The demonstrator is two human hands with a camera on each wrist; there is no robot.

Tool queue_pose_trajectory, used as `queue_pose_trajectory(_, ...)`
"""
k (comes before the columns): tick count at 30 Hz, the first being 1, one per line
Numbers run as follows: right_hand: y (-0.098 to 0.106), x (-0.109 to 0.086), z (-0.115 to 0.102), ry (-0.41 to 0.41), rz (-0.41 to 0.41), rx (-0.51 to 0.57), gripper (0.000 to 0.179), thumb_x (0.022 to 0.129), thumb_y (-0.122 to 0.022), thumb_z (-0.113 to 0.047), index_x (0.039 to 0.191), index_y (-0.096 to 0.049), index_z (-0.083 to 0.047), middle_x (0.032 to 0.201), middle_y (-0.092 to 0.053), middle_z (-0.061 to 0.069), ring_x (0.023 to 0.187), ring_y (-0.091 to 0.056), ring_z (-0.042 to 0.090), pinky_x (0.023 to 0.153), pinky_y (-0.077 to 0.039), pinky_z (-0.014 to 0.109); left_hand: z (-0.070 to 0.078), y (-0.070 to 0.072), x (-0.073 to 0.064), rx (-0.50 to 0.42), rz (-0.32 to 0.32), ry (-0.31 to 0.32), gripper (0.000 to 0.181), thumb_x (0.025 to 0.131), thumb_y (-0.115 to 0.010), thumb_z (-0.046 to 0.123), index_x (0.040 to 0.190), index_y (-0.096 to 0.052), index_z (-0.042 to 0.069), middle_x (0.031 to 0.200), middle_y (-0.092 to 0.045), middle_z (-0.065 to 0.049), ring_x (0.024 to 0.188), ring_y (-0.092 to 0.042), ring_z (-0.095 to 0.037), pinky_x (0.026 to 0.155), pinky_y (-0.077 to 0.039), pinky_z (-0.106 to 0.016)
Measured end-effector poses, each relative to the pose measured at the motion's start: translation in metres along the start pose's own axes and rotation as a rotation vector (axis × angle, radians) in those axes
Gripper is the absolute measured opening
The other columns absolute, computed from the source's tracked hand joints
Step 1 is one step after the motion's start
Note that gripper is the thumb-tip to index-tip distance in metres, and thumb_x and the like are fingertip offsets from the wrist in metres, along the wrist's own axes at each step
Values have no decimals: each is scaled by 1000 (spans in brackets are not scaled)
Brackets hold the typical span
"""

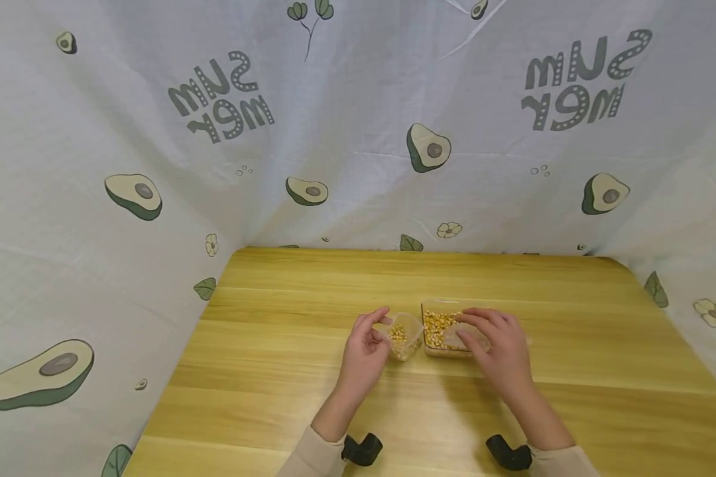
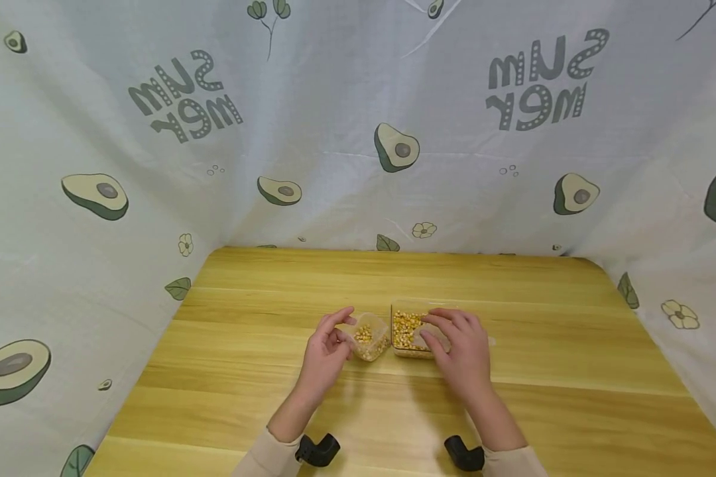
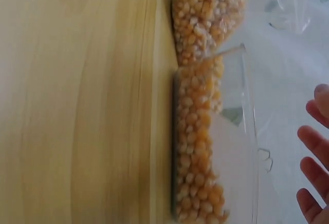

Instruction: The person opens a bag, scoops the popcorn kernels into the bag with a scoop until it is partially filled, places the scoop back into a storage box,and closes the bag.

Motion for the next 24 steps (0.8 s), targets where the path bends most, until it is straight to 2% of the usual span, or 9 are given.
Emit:
queue_pose_trajectory(5,-15,5,-8,-43,-74,52,32,72,-83,-1,103,-75,-5,106,-73,13,101,-56,32,87,-38,42,-1,1,0,29,-5,5,54,90,-51,-8,141,-54,10,124,-54,-17,81,-49,-5,65,-43,-13)
queue_pose_trajectory(9,-25,7,-12,-78,-135,82,35,74,-83,-3,108,-75,-7,110,-73,10,102,-55,27,86,-38,39,-4,5,1,57,21,25,49,92,-52,-6,138,-57,11,123,-57,-16,84,-52,-6,68,-46,-13)
queue_pose_trajectory(17,-42,10,-18,-68,-185,155,39,72,-84,-6,110,-76,-8,103,-77,4,91,-61,23,77,-49,35,-8,9,1,92,60,42,28,96,-62,6,123,-68,6,115,-64,-12,88,-56,-10,71,-48,-14)
queue_pose_trajectory(20,-47,10,-18,-92,-195,179,36,73,-84,-6,107,-77,-9,99,-77,3,85,-60,21,71,-50,34,-9,10,1,94,58,38,23,96,-64,11,117,-71,7,112,-66,-12,85,-57,-9,68,-48,-14)
queue_pose_trajectory(24,-51,8,-14,-149,-195,192,29,75,-83,-6,104,-77,-11,95,-77,1,83,-59,18,68,-51,35,-9,13,1,109,72,37,19,95,-67,16,111,-75,9,101,-69,-11,72,-54,-5,59,-45,-14)
Point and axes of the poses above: each hand's wrist, its own x-axis towards the middle knuckle, its own y-axis out of the back of the hand, z = x × y, the point moved 8 cm from there along x, towards the middle knuckle
